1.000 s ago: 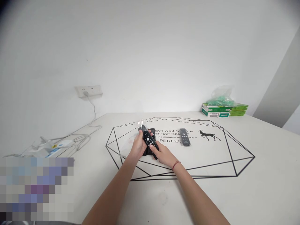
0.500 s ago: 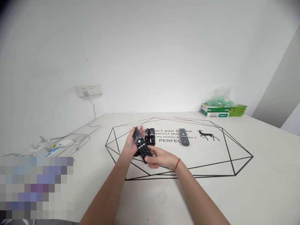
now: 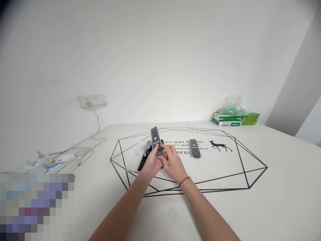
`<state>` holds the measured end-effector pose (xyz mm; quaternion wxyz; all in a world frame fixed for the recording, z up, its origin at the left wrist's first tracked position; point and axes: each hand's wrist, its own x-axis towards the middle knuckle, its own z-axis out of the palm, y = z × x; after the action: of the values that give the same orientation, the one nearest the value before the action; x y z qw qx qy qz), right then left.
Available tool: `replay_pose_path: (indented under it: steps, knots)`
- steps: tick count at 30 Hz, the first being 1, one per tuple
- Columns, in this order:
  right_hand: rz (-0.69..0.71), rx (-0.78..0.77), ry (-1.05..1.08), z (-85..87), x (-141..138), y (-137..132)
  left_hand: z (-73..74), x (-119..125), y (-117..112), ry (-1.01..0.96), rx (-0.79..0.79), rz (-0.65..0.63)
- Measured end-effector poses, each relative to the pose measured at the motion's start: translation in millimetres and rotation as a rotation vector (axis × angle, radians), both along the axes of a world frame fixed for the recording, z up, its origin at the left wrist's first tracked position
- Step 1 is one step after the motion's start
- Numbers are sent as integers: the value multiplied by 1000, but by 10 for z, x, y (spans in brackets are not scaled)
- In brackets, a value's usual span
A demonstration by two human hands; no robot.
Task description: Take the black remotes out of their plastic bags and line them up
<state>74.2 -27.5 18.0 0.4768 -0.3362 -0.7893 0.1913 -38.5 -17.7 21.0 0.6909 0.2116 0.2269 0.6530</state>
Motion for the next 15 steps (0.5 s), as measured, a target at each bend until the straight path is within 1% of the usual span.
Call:
replay_pose_path:
  steps: [2,5,7,9,12,15]
  knots:
    - [-75,39,-19,-17,30,35,1,50,-25,29,6,-26]
    - [-145,97,-50,-28,59,58,36,11,-39,61,3,-33]
    - [-184,129,-51,-18,59,50,50,-49,-26,71,21,11]
    - [-199,125,-25,2,44,27,42,-105,0,72,56,65]
    - [-171,16,56,34,6,-10,6,-153,41,66,96,114]
    - [-134,-181,148,40,-12,-15,-18,-164,63,69,110,111]
